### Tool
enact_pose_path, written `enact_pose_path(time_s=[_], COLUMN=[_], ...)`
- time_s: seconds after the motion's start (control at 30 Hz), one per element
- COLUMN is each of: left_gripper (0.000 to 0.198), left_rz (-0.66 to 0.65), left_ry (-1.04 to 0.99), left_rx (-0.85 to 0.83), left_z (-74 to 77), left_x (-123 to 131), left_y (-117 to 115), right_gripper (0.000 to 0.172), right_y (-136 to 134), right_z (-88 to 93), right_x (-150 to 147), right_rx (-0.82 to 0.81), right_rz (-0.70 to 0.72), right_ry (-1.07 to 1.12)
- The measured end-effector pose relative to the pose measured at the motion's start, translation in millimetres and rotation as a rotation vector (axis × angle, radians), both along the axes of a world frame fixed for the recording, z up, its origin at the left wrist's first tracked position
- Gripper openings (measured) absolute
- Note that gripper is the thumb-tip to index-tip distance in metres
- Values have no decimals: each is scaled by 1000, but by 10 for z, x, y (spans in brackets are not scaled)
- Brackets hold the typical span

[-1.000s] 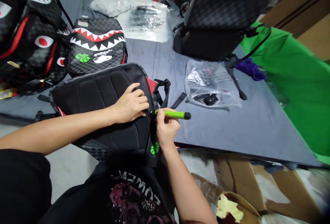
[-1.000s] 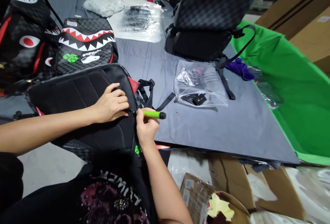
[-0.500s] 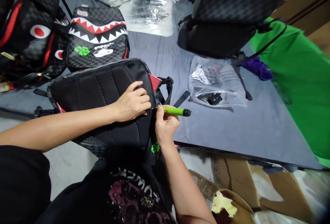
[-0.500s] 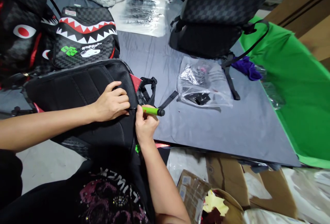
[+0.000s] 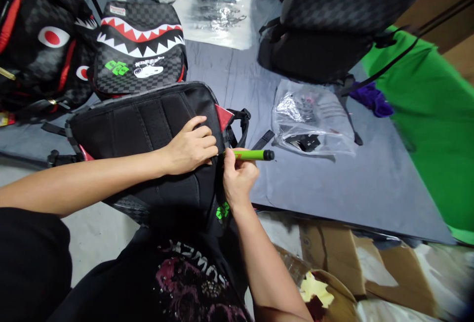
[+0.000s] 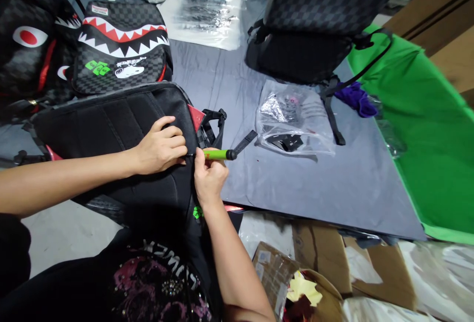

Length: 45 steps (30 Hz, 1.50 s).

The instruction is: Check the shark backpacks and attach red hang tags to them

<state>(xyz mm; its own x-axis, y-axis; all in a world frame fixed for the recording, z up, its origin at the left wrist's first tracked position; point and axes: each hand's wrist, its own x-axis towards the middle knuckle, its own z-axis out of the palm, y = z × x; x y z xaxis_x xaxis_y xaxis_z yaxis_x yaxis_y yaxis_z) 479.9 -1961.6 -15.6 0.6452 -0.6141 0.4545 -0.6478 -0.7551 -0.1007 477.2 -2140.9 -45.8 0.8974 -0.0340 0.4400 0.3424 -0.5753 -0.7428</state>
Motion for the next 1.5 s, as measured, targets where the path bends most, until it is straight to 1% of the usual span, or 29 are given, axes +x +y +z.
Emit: enact_pose_path(time_s=[0.1,0.23,0.33,0.4,0.5,0.57,0.63,0.77,0.87,1.0,1.1,1.2,1.3,1.5], left_gripper=[22,24,23,22,22,22,22,24,24,23,22,23,23,24], left_rz=[-7,-7,-5,-3,-5,-5,3,6,13,14,15,16,16,20], left_ry=[-45,-90,-90,-82,-63,-63,-71,-77,-68,-63,-62,-65,-74,-81], left_rx=[-8,-3,-4,-3,-6,-7,3,9,9,8,6,10,11,23], left_z=[-20,-22,-15,-12,-12,-15,-17,-14,-7,-5,-14,-26,-27,-16], left_x=[5,8,8,7,6,6,8,10,11,14,18,22,27,24], left_y=[1,-2,-2,-1,0,-1,-1,1,-1,-10,-13,-11,-10,-15], right_gripper=[44,43,42,41,41,41,41,43,42,41,41,43,42,40], right_y=[1,2,6,2,-10,-13,-16,-32,-42,-39,-31,-30,-33,-31], right_z=[9,17,9,3,3,6,8,1,-9,-18,-25,-31,-33,-24], right_x=[6,7,8,9,9,11,15,29,34,34,33,34,35,27], right_rx=[-14,-4,43,46,43,70,66,7,14,18,25,7,32,28], right_rz=[-8,-12,14,30,-28,-4,31,-35,14,-10,10,-20,17,21], right_ry=[28,94,112,118,125,137,135,119,139,122,123,124,126,131])
